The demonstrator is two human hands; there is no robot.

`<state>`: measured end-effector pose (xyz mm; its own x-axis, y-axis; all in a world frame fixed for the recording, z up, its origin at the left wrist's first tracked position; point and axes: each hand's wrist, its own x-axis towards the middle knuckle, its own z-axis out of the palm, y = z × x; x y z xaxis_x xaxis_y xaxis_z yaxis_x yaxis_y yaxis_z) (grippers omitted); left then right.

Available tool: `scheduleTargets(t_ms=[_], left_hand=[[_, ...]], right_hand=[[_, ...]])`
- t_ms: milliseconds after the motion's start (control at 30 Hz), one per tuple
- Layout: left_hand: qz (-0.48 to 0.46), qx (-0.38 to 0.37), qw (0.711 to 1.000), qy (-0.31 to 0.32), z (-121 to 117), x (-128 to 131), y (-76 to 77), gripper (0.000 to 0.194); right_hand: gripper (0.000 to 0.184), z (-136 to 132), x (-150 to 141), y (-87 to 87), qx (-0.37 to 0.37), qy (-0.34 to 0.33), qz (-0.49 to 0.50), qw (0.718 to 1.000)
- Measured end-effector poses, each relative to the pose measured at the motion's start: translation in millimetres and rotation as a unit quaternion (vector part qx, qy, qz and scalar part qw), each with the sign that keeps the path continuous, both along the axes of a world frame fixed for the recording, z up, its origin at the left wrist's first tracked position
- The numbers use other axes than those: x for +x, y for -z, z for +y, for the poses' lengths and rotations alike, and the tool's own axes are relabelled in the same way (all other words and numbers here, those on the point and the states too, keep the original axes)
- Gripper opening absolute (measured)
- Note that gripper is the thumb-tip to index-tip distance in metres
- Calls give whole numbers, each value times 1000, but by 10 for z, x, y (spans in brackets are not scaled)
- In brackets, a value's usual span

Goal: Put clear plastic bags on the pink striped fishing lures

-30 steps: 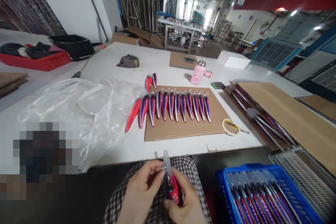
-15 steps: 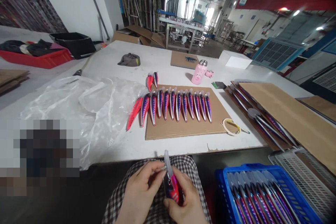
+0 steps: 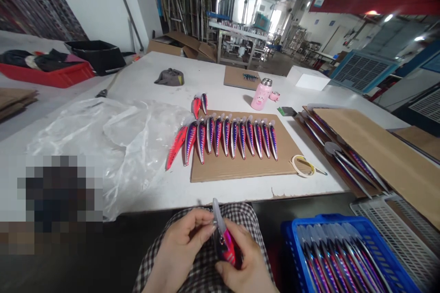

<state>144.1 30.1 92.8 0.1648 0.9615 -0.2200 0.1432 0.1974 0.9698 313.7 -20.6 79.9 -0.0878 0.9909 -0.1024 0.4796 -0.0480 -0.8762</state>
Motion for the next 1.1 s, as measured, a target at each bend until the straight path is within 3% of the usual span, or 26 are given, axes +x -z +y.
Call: scheduleTargets(t_ms=[367, 500, 600, 733, 900, 1100], left_hand=[[22, 19, 1000, -4, -9, -33, -52, 8], [-9, 23, 1000, -5, -1, -27, 18, 7], [-7, 80, 997, -6, -10, -37, 64, 10], [71, 147, 987, -4, -63, -18, -16, 9], [106, 149, 983, -26, -131, 47, -134, 13], [126, 117, 985, 5, -116, 68, -89, 18]], right_hand=[[82, 9, 15, 78, 10, -30, -14, 999], [80, 4, 9, 29, 16, -9, 8, 1000], [79, 6, 11, 8, 22, -10, 19, 1000], [80, 11, 19, 14, 29, -18, 7, 999], [76, -8, -3, 2, 30, 6, 0, 1000], [75, -19, 11, 24, 41, 2, 1, 999]])
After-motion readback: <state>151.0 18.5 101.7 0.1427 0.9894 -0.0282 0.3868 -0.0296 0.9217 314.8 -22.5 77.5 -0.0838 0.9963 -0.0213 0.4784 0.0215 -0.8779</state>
